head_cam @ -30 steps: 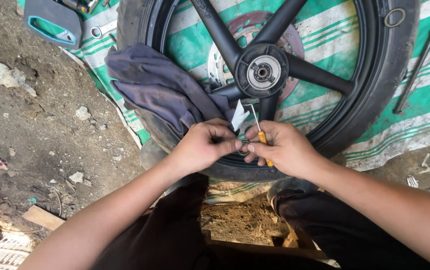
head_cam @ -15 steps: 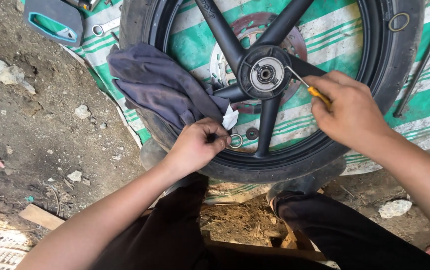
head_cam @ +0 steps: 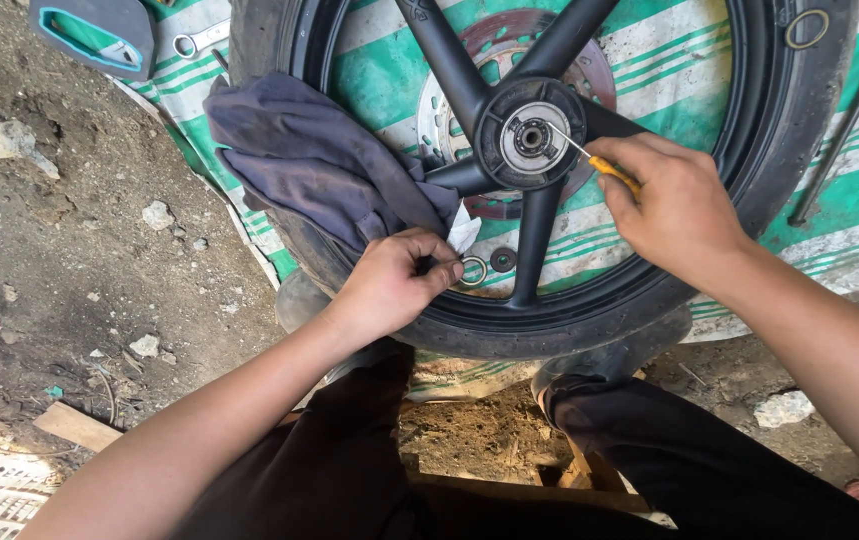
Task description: Cleaning a motorcycle wheel hub using a cloth and a small tool, followed by positioning a brake disc.
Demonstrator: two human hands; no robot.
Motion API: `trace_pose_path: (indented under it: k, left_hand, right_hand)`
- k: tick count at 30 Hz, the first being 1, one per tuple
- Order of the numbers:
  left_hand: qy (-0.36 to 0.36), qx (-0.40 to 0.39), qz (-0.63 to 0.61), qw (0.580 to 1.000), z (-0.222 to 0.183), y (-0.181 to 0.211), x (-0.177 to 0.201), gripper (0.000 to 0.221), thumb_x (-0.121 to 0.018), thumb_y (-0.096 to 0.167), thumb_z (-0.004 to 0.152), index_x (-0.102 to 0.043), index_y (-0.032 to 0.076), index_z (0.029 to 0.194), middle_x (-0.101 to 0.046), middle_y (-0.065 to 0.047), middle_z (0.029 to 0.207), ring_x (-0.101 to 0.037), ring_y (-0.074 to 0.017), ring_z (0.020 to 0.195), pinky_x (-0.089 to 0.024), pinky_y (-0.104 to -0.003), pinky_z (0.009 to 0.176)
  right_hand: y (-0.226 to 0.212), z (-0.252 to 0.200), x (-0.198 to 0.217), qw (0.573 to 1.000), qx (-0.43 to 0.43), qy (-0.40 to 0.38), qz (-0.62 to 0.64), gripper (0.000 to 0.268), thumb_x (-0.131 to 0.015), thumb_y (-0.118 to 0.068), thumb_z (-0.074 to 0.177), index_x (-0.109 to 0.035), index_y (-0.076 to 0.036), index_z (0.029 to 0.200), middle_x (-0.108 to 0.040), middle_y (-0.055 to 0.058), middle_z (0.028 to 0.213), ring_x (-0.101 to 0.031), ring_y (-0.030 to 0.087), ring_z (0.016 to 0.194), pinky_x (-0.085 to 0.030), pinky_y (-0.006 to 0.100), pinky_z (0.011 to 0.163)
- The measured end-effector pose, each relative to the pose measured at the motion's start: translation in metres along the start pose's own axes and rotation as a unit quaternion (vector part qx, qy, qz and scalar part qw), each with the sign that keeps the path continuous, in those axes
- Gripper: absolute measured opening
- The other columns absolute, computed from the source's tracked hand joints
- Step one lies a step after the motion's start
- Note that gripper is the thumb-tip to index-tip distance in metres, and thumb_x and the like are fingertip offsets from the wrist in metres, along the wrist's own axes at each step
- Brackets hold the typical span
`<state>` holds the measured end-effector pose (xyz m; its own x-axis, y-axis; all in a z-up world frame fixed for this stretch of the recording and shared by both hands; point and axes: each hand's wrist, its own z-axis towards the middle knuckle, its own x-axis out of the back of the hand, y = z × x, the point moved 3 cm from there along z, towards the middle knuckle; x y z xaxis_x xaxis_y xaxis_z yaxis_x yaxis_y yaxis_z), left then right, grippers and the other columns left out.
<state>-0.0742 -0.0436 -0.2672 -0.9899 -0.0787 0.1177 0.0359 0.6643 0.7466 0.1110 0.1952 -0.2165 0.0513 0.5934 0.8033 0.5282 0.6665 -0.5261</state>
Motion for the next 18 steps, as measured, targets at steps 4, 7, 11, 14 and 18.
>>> trace_pose_path:
  k: [4,7,11,14,18]
  left_hand:
    - [-0.002,0.015,0.002,1.000,-0.001,0.002,0.001,0.016,-0.079,0.018,0.096,-0.085,0.004,0.101,-0.082,0.000,0.098,-0.068,-0.0132,0.068,-0.057,-0.030,0.069]
    - [-0.002,0.007,0.004,1.000,-0.002,0.001,0.001,0.016,-0.078,0.018,0.097,-0.085,0.005,0.101,-0.083,0.000,0.099,-0.068,-0.0133,0.068,-0.057,-0.030,0.069]
    - [-0.010,0.012,0.008,1.000,-0.002,0.000,0.002,0.017,-0.077,0.019,0.097,-0.085,0.005,0.101,-0.081,-0.001,0.097,-0.066,-0.0135,0.067,-0.057,-0.030,0.069]
    - [-0.011,0.013,0.007,1.000,-0.002,-0.001,0.002,0.016,-0.077,0.019,0.098,-0.085,0.006,0.101,-0.081,0.000,0.096,-0.066,-0.0133,0.069,-0.057,-0.030,0.070]
    - [-0.008,0.022,0.005,1.000,-0.004,-0.004,0.005,0.017,-0.077,0.020,0.098,-0.085,0.006,0.104,-0.082,0.001,0.100,-0.068,-0.0133,0.070,-0.058,-0.030,0.072]
  right_hand:
    - [-0.002,0.000,0.001,1.000,0.012,0.004,-0.001,0.036,-0.072,0.007,0.098,-0.077,0.010,0.134,-0.080,0.019,0.115,-0.069,0.031,0.071,-0.056,0.044,0.067]
    - [-0.006,0.000,0.001,1.000,0.018,0.011,-0.009,0.036,-0.073,0.008,0.098,-0.079,0.008,0.134,-0.078,0.018,0.114,-0.067,0.029,0.072,-0.055,0.042,0.069]
    - [-0.009,0.002,-0.001,0.998,0.040,0.008,-0.043,0.036,-0.074,0.008,0.097,-0.080,0.005,0.132,-0.077,0.015,0.112,-0.068,0.029,0.072,-0.058,0.044,0.071]
    - [-0.007,0.003,-0.003,0.996,0.055,0.011,-0.075,0.036,-0.075,0.008,0.096,-0.082,0.003,0.130,-0.076,0.013,0.111,-0.069,0.029,0.071,-0.059,0.043,0.071]
    - [0.000,0.010,0.003,0.975,0.001,-0.047,-0.216,0.027,-0.077,-0.014,0.101,-0.078,-0.002,0.125,-0.085,0.013,0.120,-0.081,0.025,0.078,-0.065,0.037,0.057]
